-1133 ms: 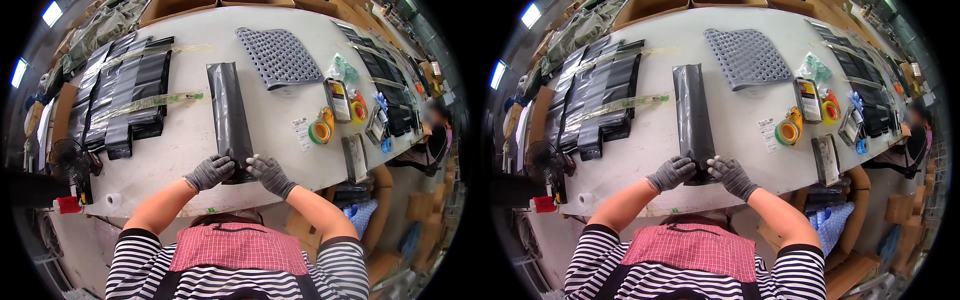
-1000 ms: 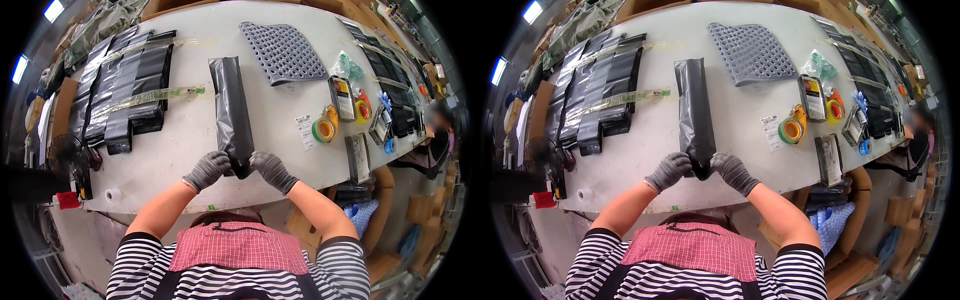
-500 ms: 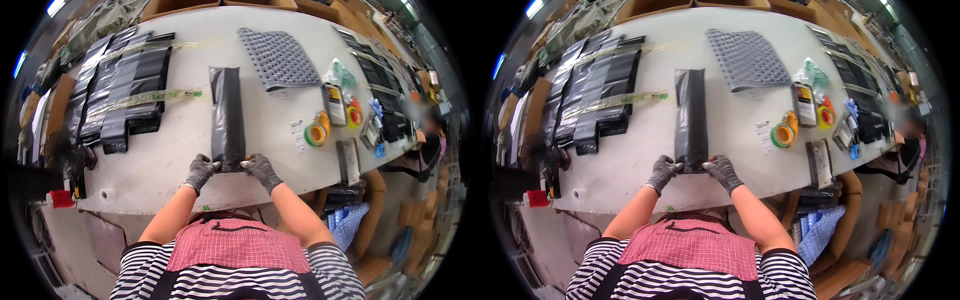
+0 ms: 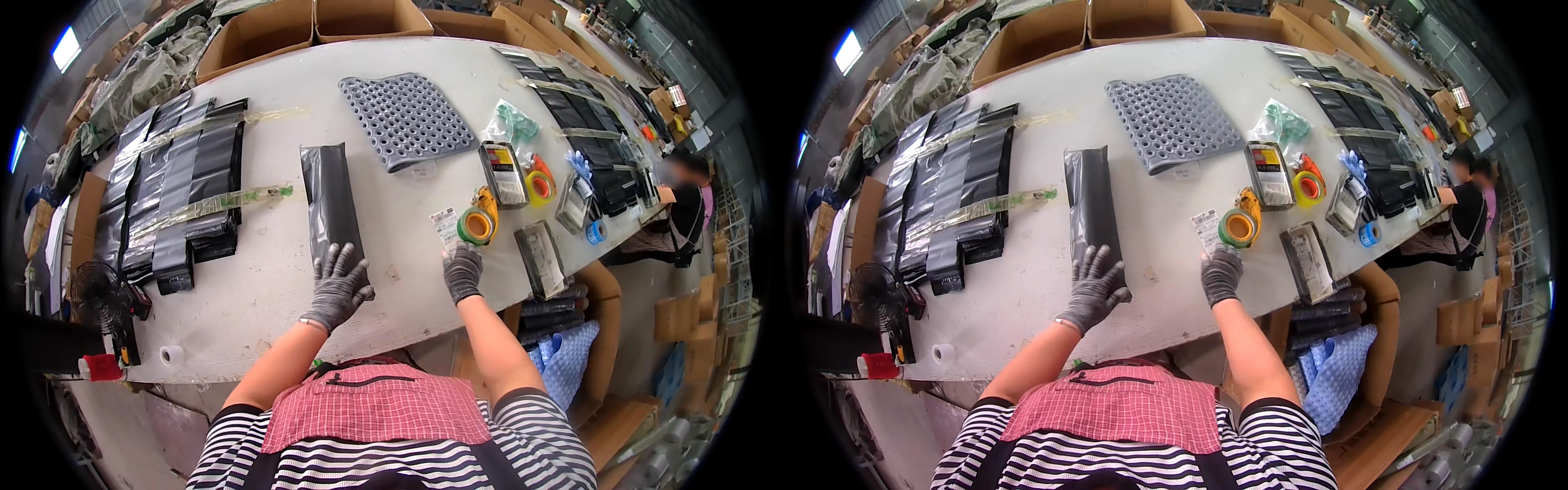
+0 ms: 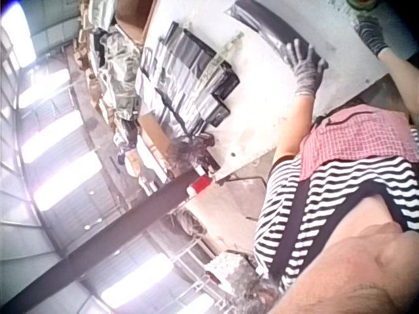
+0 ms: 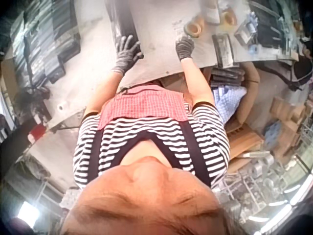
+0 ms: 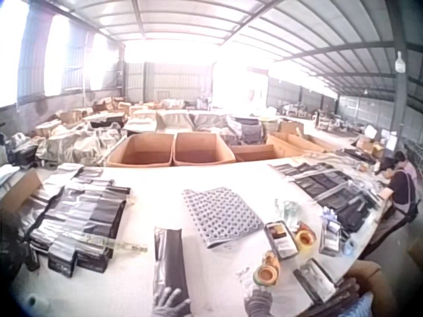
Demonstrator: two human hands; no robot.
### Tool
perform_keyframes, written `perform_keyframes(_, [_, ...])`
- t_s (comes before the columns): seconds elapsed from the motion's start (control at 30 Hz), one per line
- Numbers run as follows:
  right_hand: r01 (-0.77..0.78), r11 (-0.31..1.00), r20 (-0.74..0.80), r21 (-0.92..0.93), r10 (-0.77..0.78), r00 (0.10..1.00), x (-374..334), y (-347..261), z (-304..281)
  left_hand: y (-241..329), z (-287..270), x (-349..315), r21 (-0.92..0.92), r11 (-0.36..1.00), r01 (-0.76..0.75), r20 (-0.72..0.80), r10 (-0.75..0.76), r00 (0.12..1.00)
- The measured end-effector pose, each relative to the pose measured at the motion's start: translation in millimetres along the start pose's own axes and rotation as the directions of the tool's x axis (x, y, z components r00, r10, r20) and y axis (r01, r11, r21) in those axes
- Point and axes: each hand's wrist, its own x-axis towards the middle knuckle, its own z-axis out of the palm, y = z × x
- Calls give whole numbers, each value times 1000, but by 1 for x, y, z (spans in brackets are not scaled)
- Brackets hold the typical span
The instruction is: The person rolls up soft mats, inserts them into plastic sleeves, attaches labels to the bags, and secures them with tape.
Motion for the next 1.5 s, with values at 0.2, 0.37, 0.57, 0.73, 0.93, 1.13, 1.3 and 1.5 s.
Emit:
perform_keyframes(0.2, [-22, 989, 89, 144, 9, 996, -1, 23, 1, -6, 11, -2, -28, 1000, -4, 33, 5, 999])
perform_keyframes(0.37, [-32, 675, 85, 737, -46, 995, -37, -32, -37, 3, -29, 0, -345, 938, 7, 198, 66, 978])
perform_keyframes(0.57, [519, 602, -217, 606, -503, 837, -94, -129, -144, 30, -42, -23, -920, 17, 391, 385, -147, 911])
perform_keyframes(0.73, [-260, 200, 296, 945, -177, 939, -92, -124, -194, 30, -110, -42, -896, -236, 375, 415, -148, 898])
perform_keyframes(0.93, [-447, 156, 471, 881, -381, 796, -96, -129, -210, 30, -118, -52, -923, -242, 300, 351, -206, 913])
perform_keyframes(1.13, [-496, 81, 493, 864, -332, 804, -100, -136, -216, 29, -124, -54, -914, -261, 312, 357, -147, 922])
perform_keyframes(1.3, [-480, 80, 479, 874, -320, 818, -103, -137, -215, 30, -128, -55, -900, -248, 359, 394, -108, 913])
perform_keyframes(1.5, [-531, -29, 505, 847, -266, 821, -106, -141, -214, 26, -113, -48, -753, 655, -58, -351, -325, 878])
